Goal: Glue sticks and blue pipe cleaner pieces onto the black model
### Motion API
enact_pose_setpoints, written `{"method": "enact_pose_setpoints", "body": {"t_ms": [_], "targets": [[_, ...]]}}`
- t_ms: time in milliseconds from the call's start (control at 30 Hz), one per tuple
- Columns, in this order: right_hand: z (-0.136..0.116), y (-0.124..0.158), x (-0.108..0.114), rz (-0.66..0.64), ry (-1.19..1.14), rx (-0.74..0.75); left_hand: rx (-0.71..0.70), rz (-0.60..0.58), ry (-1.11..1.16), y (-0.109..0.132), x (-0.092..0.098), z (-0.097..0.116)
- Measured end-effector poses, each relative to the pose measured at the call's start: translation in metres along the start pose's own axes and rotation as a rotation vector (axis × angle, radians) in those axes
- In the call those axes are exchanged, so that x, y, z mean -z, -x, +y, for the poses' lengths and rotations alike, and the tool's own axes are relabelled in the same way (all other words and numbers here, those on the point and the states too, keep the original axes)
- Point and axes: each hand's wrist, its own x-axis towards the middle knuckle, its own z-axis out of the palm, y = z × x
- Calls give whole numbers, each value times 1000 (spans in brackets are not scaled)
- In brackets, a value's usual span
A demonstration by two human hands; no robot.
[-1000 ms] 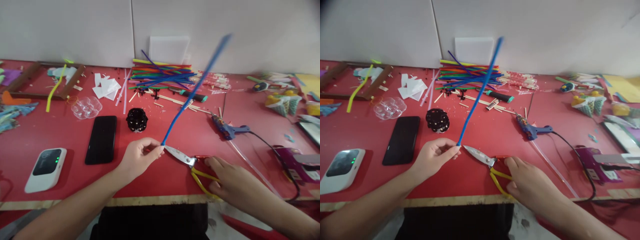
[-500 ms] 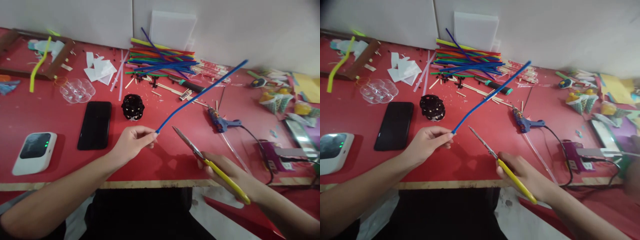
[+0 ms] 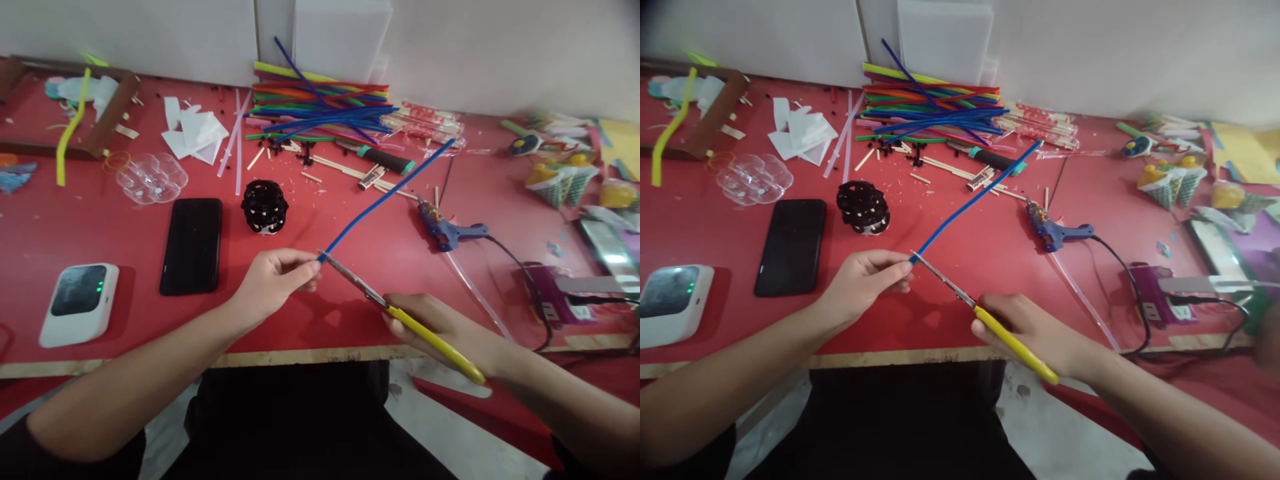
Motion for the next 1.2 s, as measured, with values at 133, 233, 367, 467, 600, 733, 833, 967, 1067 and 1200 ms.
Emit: {"method": "enact_pose_setpoints", "body": {"t_ms": [133, 233, 367, 467, 600, 733, 833, 967, 1067, 1200], "targets": [[-4, -3, -1, -68, -29, -39, 31, -8, 23, -1, 0, 0], [-5, -4, -2, -77, -39, -49, 48, -15, 44, -2, 0, 1], [-5, -5, -2, -98, -32, -52, 68, -18, 40, -1, 1, 3], [-3, -6, -2, -116, -20, -47, 90, -9, 31, -1, 1, 5], [-2, -5, -1, -118, 9, -41, 93, -20, 48, -1, 1, 5], [-5, -5, -1, -107, 9, -31, 101, -15, 35, -1, 1, 5], [-7, -5, -2, -128, -31, -48, 105, -20, 29, -1, 1, 5], [-6, -4, -4, -155, -53, -43, 107, -45, 36, -2, 0, 5], [-6, -5, -6, -186, -51, -36, 139, -73, 35, -1, 0, 7], [-9, -5, -6, -220, -72, -32, 202, -104, -12, 0, 2, 12]]}}
